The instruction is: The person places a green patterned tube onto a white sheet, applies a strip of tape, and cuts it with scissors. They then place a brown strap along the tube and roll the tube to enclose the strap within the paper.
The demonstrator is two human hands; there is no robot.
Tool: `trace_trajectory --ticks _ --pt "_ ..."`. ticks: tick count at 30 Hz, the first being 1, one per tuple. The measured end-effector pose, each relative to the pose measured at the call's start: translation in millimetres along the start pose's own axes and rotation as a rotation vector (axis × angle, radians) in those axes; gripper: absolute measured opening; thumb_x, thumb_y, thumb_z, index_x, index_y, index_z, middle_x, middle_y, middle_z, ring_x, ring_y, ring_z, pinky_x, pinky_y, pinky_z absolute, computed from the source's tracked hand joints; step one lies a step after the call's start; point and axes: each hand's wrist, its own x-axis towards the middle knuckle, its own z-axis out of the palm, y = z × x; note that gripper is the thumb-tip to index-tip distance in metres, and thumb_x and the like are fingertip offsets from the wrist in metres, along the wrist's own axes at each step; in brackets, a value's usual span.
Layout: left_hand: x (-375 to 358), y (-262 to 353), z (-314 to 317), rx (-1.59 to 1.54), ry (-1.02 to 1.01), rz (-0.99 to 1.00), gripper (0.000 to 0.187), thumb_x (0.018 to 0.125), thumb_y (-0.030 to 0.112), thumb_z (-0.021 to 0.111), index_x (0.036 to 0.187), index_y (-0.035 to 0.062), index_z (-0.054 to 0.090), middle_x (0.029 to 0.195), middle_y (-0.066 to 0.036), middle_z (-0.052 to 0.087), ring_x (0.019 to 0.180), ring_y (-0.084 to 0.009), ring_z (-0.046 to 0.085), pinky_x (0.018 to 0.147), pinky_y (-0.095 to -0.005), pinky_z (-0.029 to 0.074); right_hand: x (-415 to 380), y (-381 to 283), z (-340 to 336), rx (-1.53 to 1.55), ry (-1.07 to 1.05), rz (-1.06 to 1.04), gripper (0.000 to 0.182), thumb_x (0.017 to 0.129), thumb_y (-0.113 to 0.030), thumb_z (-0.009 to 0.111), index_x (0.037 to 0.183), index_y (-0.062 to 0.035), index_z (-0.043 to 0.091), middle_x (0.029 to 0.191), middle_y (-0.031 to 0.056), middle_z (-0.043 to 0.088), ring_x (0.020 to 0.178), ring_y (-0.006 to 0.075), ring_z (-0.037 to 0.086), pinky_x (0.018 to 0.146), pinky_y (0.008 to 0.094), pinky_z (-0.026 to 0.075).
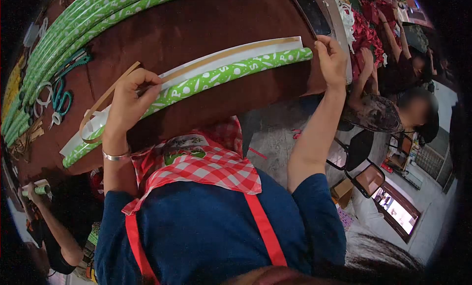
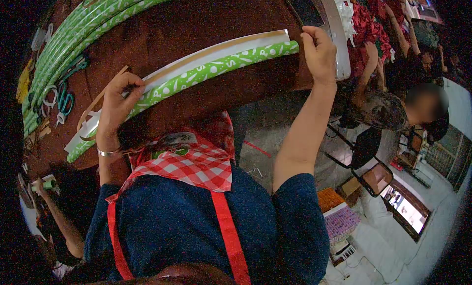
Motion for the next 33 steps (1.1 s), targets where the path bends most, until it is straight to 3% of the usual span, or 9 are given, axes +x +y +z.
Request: trace_trajectory --ticks 7,11,13,17,23,30,33 --pt "0 -1 1 0.099 -0.017 -0.012 0.012 0.081 -0.002 0.062 0.092 -0.0019 0.062 0.083 -0.006 0.062 0.08 -0.0128 0.06 0.071 -0.0257 0.048 -2 -6 -3 -0.127 -0.049 0.044 0.019 0.092 -0.009 0.058 0.107 0.0006 0.064 0.092 0.0035 0.066 0.085 0.0103 0.06 0.076 0.0244 0.047" --pt "1 -2 1 0.074 -0.028 -0.002 0.011 0.082 -0.002 0.062 0.093 -0.0018 0.062 0.083 -0.005 0.061 0.078 -0.0111 0.058 0.07 -0.0251 0.047 8 -5 2 -0.117 -0.155 -0.055 0.02 0.091 -0.015 0.06 0.104 -0.0003 0.065 0.092 0.0046 0.065 0.084 0.0114 0.06 0.073 0.0268 0.047" --pt "0 -2 2 0.013 -0.022 -0.014 0.01 0.083 -0.002 0.061 0.093 -0.0017 0.062 0.084 -0.004 0.06 0.078 -0.01 0.056 0.069 -0.0245 0.046 13 -16 5 -0.331 -0.188 -0.094 0.02 0.088 -0.015 0.063 0.101 0.0006 0.064 0.09 0.0072 0.064 0.081 0.0136 0.061 0.072 0.0276 0.047" --pt "0 1 1 -0.092 0.009 -0.065 0.008 0.088 0.0 0.059 0.096 -0.0017 0.061 0.085 -0.001 0.058 0.076 -0.0076 0.054 0.067 -0.0226 0.044 11 -41 21 -0.18 -0.198 -0.249 0.019 0.087 -0.016 0.062 0.096 0.0015 0.064 0.089 0.0103 0.064 0.078 0.0164 0.062 0.071 0.0286 0.048" --pt "0 -3 5 -0.133 0.071 -0.06 0.006 0.09 0.0 0.058 0.096 -0.0016 0.06 0.085 -0.002 0.058 0.077 -0.0077 0.053 0.068 -0.0219 0.044 -8 -76 37 -0.389 -0.276 -0.306 0.028 0.079 -0.02 0.068 0.101 -0.002 0.064 0.097 0.0095 0.063 0.097 0.0275 0.059 0.083 0.0374 0.048" --pt "4 -4 2 -0.105 0.053 -0.117 0.006 0.09 0.001 0.058 0.095 -0.002 0.058 0.086 -0.003 0.057 0.077 -0.0092 0.054 0.069 -0.0234 0.045 -25 -111 91 -0.266 -0.287 -0.653 0.025 0.073 -0.021 0.073 0.089 -0.0036 0.065 0.088 0.0078 0.06 0.088 0.0275 0.055 0.075 0.0382 0.047" --pt "1 -4 4 -0.087 0.056 -0.009 0.006 0.09 0.0 0.058 0.096 -0.0026 0.058 0.087 -0.003 0.056 0.078 -0.0092 0.054 0.069 -0.0233 0.045 -39 -140 120 -0.191 -0.301 -0.757 0.028 0.069 -0.024 0.076 0.088 -0.0067 0.064 0.084 0.0064 0.058 0.084 0.0262 0.055 0.072 0.0376 0.048"
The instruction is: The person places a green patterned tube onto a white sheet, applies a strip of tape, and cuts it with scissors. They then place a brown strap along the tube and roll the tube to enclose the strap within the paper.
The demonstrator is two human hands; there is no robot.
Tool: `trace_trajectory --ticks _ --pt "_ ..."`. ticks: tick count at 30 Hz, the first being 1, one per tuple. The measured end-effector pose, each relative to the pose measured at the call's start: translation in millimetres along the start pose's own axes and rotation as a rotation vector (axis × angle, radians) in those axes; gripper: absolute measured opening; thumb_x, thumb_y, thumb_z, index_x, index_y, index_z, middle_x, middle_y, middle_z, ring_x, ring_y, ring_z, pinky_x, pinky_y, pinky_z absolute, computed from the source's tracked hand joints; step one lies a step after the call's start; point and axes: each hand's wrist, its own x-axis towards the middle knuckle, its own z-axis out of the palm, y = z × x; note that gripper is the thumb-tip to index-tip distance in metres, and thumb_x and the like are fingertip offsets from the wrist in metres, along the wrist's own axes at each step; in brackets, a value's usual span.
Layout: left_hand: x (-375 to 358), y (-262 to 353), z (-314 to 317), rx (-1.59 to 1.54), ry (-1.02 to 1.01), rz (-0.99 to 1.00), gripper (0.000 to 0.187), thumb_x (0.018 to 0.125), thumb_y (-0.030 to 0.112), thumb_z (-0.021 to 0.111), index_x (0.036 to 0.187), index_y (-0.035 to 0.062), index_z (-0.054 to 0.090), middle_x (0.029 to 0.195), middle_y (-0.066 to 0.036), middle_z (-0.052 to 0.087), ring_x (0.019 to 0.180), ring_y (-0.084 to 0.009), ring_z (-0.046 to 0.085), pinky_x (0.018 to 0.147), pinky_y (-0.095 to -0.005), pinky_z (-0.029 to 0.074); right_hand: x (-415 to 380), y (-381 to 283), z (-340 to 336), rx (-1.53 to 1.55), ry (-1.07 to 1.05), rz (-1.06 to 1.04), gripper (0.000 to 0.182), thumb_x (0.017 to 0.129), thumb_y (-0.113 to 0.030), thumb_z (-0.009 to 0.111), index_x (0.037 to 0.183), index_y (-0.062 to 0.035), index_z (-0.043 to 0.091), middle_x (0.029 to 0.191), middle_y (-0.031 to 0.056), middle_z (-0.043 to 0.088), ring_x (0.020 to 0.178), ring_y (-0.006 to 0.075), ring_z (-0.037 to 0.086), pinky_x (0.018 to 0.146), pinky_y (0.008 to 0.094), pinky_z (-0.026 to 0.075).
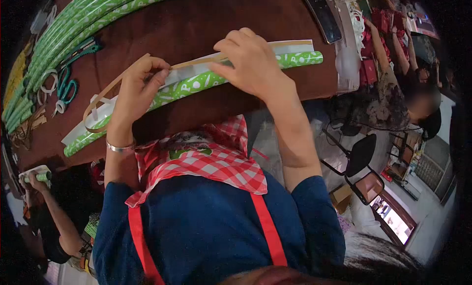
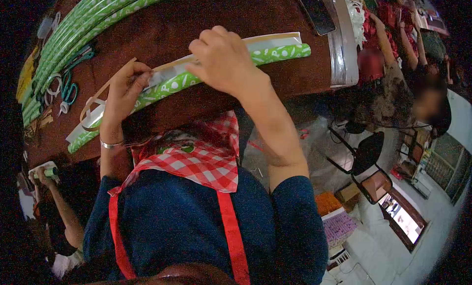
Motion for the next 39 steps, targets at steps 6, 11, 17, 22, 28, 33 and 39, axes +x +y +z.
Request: trace_trajectory --ticks 6,11,17,22,28,33,39 --pt "-1 3 0 -0.027 -0.01 0.023 0.008 0.089 -0.003 0.058 0.097 -0.0023 0.059 0.086 -0.004 0.054 0.079 -0.0097 0.055 0.068 -0.0237 0.046 22 -28 35 -0.002 0.039 -0.091 0.019 0.067 -0.02 0.073 0.075 -0.0085 0.06 0.077 0.0045 0.054 0.078 0.0235 0.054 0.065 0.0362 0.045" --pt "0 12 3 0.065 -0.041 -0.056 0.015 0.087 0.002 0.063 0.1 -0.0024 0.059 0.091 -0.008 0.063 0.078 -0.0128 0.058 0.068 -0.0261 0.048 19 -17 29 -0.149 0.104 -0.093 0.01 0.068 -0.014 0.066 0.07 -0.0093 0.057 0.074 0.0041 0.052 0.076 0.023 0.054 0.061 0.0363 0.044" --pt "0 13 -1 0.156 -0.061 -0.003 0.013 0.086 0.003 0.061 0.097 -0.002 0.06 0.075 -0.006 0.057 0.069 -0.013 0.053 0.065 -0.0268 0.044 8 -2 17 -0.202 0.174 0.058 0.004 0.071 -0.009 0.059 0.074 -0.0072 0.058 0.075 0.0078 0.054 0.078 0.0266 0.054 0.068 0.0387 0.044" --pt "-2 11 -1 0.202 -0.047 -0.117 0.007 0.086 0.005 0.062 0.086 -0.0022 0.059 0.068 -0.003 0.054 0.066 -0.0095 0.048 0.061 -0.0257 0.041 8 10 3 -0.207 0.444 0.083 0.009 0.076 -0.006 0.059 0.083 -0.0059 0.055 0.077 0.0069 0.055 0.078 0.0264 0.055 0.069 0.0378 0.045" --pt "-4 -3 1 0.186 0.002 -0.031 0.009 0.086 0.005 0.063 0.083 -0.0017 0.059 0.069 -0.004 0.054 0.067 -0.0108 0.049 0.061 -0.0271 0.041 -19 66 -27 -0.279 0.36 0.241 0.015 0.074 -0.005 0.062 0.088 -0.006 0.061 0.078 0.0062 0.058 0.081 0.0268 0.057 0.071 0.0393 0.045" --pt "-3 6 1 0.16 -0.017 0.148 0.003 0.084 -0.001 0.063 0.086 -0.0015 0.062 0.077 -0.005 0.059 0.07 -0.013 0.054 0.064 -0.0269 0.043 -54 73 -71 -0.105 0.346 0.228 0.002 0.08 -0.005 0.057 0.079 -0.0067 0.057 0.07 0.0097 0.057 0.072 0.0312 0.057 0.068 0.0423 0.045" --pt "-2 8 -1 0.105 -0.067 0.051 0.006 0.084 -0.004 0.06 0.088 -0.0019 0.063 0.078 -0.004 0.059 0.074 -0.0119 0.054 0.068 -0.0258 0.043 -97 51 -99 -0.064 0.24 0.271 0.018 0.079 -0.021 0.069 0.074 -0.0067 0.06 0.064 0.013 0.061 0.062 0.0338 0.062 0.054 0.043 0.047"
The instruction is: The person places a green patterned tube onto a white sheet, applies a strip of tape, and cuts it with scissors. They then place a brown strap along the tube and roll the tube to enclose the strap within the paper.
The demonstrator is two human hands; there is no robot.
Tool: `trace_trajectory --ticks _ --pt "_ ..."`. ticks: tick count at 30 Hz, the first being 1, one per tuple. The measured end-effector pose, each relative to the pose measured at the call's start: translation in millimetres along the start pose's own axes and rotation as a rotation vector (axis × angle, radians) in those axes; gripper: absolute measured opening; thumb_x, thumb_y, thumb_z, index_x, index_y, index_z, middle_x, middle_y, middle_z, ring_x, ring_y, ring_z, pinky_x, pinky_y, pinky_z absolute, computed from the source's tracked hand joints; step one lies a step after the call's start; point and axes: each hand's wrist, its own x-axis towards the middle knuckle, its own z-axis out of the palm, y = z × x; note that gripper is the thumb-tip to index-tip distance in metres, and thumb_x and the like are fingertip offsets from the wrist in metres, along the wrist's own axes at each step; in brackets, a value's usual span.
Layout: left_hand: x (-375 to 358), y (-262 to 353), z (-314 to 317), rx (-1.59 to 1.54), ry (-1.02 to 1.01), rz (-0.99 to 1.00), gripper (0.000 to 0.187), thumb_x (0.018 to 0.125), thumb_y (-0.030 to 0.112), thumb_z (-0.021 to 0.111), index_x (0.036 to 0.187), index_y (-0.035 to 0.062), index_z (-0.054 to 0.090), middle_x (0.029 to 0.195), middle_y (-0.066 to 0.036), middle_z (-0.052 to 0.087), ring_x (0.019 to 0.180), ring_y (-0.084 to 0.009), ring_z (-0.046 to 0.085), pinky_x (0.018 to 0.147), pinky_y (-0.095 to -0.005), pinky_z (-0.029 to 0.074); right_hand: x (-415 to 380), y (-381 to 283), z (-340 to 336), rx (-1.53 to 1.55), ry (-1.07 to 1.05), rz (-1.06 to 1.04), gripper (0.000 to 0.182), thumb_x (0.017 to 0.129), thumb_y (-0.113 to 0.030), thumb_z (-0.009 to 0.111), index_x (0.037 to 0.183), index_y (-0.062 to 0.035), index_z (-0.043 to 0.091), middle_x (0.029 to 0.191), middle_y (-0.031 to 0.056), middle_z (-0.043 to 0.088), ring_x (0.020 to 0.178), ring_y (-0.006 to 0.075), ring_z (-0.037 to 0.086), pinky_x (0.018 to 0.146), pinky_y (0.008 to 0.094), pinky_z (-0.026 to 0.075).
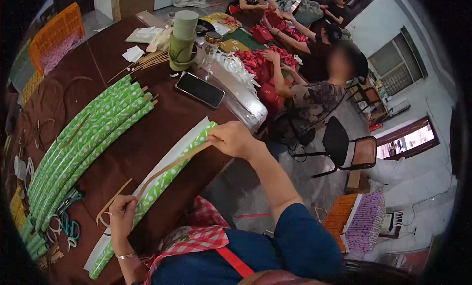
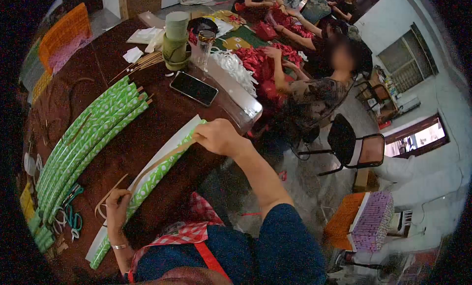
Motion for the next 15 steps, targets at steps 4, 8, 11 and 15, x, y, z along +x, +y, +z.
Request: trace_trajectory --ticks 4,8,11,15 --pt "1 1 3 0.028 0.022 0.0 0.005 0.084 -0.004 0.059 0.088 -0.002 0.063 0.078 -0.005 0.059 0.074 -0.0128 0.055 0.068 -0.0264 0.043 -25 -21 -37 0.011 -0.193 0.062 0.038 0.072 -0.041 0.075 0.072 -0.0069 0.059 0.062 0.0102 0.058 0.06 0.0331 0.06 0.053 0.0419 0.045" --pt "3 0 2 0.072 0.02 0.09 0.005 0.084 -0.004 0.059 0.087 -0.0023 0.063 0.079 -0.006 0.06 0.076 -0.0139 0.057 0.069 -0.0267 0.044 -49 -39 -59 -0.03 -0.245 0.084 0.029 0.077 -0.033 0.072 0.074 -0.0072 0.06 0.064 0.0095 0.056 0.061 0.0307 0.058 0.056 0.0388 0.044" --pt "4 4 1 0.073 0.013 0.058 0.005 0.084 -0.003 0.06 0.088 -0.0021 0.063 0.081 -0.007 0.06 0.077 -0.0147 0.058 0.07 -0.0269 0.045 -59 -52 -54 -0.012 -0.195 0.017 0.02 0.081 -0.023 0.07 0.073 -0.0077 0.06 0.064 0.0076 0.056 0.059 0.0288 0.055 0.055 0.0385 0.042" --pt "1 -3 6 0.027 0.049 0.085 0.014 0.079 -0.004 0.065 0.092 -0.0016 0.063 0.085 -0.008 0.06 0.078 -0.0154 0.059 0.07 -0.0276 0.046 -51 -74 -53 0.084 -0.042 -0.138 0.018 0.08 -0.018 0.071 0.072 -0.0074 0.059 0.066 0.0052 0.055 0.06 0.0257 0.055 0.054 0.0376 0.041"
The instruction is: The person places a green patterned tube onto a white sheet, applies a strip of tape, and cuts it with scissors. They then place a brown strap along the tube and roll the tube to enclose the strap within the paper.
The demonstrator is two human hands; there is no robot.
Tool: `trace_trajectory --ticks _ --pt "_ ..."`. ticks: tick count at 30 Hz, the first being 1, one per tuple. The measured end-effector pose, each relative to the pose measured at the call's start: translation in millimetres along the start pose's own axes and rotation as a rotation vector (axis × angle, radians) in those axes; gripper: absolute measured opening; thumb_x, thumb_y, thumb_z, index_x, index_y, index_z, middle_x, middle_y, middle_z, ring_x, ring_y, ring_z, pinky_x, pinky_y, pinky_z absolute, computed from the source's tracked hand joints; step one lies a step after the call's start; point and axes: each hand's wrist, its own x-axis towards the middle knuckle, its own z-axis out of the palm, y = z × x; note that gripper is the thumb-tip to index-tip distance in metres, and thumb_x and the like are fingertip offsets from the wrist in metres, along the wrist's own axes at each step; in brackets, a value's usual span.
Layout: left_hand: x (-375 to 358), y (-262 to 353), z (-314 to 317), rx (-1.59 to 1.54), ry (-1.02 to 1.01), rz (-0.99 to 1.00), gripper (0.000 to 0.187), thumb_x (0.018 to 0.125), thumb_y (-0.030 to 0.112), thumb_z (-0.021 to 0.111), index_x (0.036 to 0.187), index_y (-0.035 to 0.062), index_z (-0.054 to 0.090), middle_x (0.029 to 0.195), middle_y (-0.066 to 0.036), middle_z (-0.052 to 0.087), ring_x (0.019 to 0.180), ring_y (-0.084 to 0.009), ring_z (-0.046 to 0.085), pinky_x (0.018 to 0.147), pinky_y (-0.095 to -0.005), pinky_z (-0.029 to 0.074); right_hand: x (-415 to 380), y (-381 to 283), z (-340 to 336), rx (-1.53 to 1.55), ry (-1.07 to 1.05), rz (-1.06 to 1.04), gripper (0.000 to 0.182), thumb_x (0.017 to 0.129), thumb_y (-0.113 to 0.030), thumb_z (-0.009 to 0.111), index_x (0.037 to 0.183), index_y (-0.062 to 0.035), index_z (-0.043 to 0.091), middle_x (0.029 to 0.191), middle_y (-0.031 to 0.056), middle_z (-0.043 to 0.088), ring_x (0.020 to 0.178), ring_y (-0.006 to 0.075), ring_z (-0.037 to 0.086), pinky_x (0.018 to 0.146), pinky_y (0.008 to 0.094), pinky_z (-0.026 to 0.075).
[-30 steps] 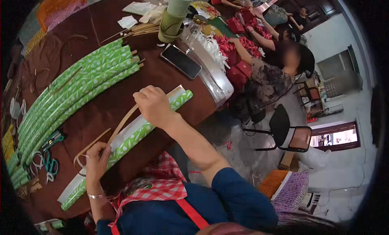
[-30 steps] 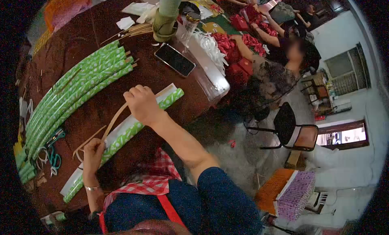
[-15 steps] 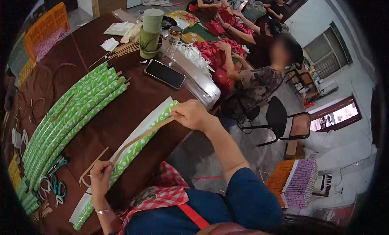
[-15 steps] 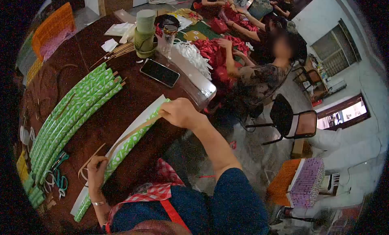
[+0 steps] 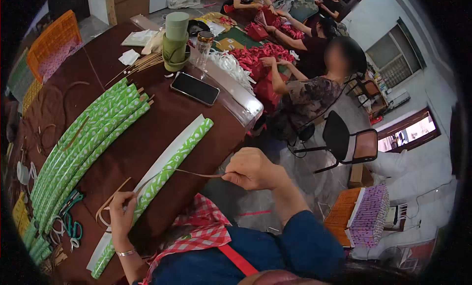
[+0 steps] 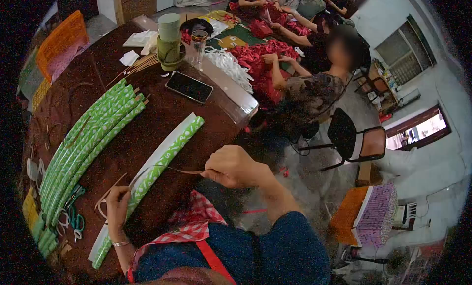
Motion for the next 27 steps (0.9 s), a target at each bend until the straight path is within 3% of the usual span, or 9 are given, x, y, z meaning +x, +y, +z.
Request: trace_trajectory --ticks 3,5,6,9,15,19,24,26,27 --pt "0 4 0 0.062 0.004 -0.006 0.019 0.075 -0.005 0.067 0.093 -0.0013 0.064 0.083 -0.007 0.06 0.076 -0.0151 0.059 0.07 -0.0283 0.047 5 -6 4 0.056 0.019 -0.043 0.017 0.081 -0.018 0.07 0.075 -0.0073 0.059 0.067 0.0059 0.055 0.06 0.0261 0.054 0.054 0.0378 0.041" --pt "0 2 -1 0.001 -0.029 -0.012 0.016 0.076 -0.004 0.066 0.092 -0.0013 0.064 0.079 -0.007 0.06 0.074 -0.0155 0.058 0.068 -0.0285 0.046 8 -8 1 0.022 -0.021 -0.002 0.014 0.081 -0.017 0.069 0.077 -0.0073 0.059 0.068 0.0063 0.055 0.061 0.0262 0.054 0.055 0.0373 0.041" --pt "1 7 -4 0.121 -0.047 -0.008 0.009 0.079 -0.002 0.064 0.088 -0.0017 0.064 0.076 -0.007 0.059 0.07 -0.016 0.056 0.064 -0.0292 0.045 7 -8 -3 0.027 -0.019 -0.004 0.014 0.081 -0.017 0.069 0.077 -0.0073 0.059 0.068 0.0063 0.055 0.061 0.0262 0.054 0.055 0.0373 0.041" --pt "0 -14 -2 0.025 0.0 0.064 0.007 0.083 -0.001 0.061 0.089 -0.0016 0.064 0.077 -0.007 0.058 0.069 -0.016 0.054 0.062 -0.0294 0.042 0 -8 -26 -0.193 -0.125 0.072 0.008 0.079 -0.012 0.068 0.079 -0.0062 0.061 0.073 0.0071 0.055 0.071 0.027 0.054 0.064 0.0371 0.042" --pt "-1 -9 -5 0.069 -0.017 0.031 0.007 0.087 0.0 0.058 0.093 -0.0018 0.062 0.078 -0.006 0.056 0.071 -0.0146 0.051 0.064 -0.0276 0.041 -19 17 -53 -0.244 0.068 0.176 0.006 0.077 -0.006 0.068 0.08 -0.0034 0.064 0.075 0.009 0.059 0.073 0.0289 0.057 0.068 0.0383 0.043" --pt "-3 -6 -4 -0.023 0.006 0.014 0.007 0.088 0.0 0.057 0.093 -0.0014 0.062 0.078 -0.004 0.055 0.071 -0.0127 0.05 0.065 -0.0268 0.04 -17 33 -53 -0.2 0.19 0.256 0.008 0.082 -0.009 0.066 0.081 -0.0015 0.063 0.077 0.0105 0.06 0.071 0.0295 0.057 0.064 0.0393 0.045" --pt "-3 -6 -7 -0.022 -0.033 -0.059 0.008 0.09 0.002 0.056 0.092 -0.0019 0.062 0.077 -0.003 0.056 0.073 -0.0099 0.05 0.066 -0.0246 0.04 -3 71 -27 -0.019 0.35 0.37 0.016 0.09 -0.014 0.061 0.083 0.0007 0.059 0.072 0.0098 0.055 0.062 0.0211 0.051 0.06 0.0352 0.043" --pt "-2 3 -7 -0.04 -0.021 -0.09 0.009 0.091 0.003 0.055 0.093 -0.0023 0.061 0.08 -0.001 0.058 0.073 -0.0088 0.05 0.066 -0.0235 0.04 10 81 -14 0.033 0.336 0.512 0.018 0.092 -0.015 0.058 0.085 0.0007 0.059 0.073 0.0093 0.056 0.061 0.0177 0.051 0.057 0.0331 0.041" --pt "-3 6 -7 -0.062 -0.016 -0.118 0.009 0.091 0.003 0.054 0.094 -0.0022 0.06 0.081 -0.001 0.058 0.074 -0.0083 0.05 0.066 -0.0232 0.04 13 98 -4 -0.048 0.373 0.396 0.018 0.093 -0.016 0.056 0.087 0.001 0.06 0.07 0.0084 0.055 0.06 0.015 0.049 0.055 0.0313 0.04"
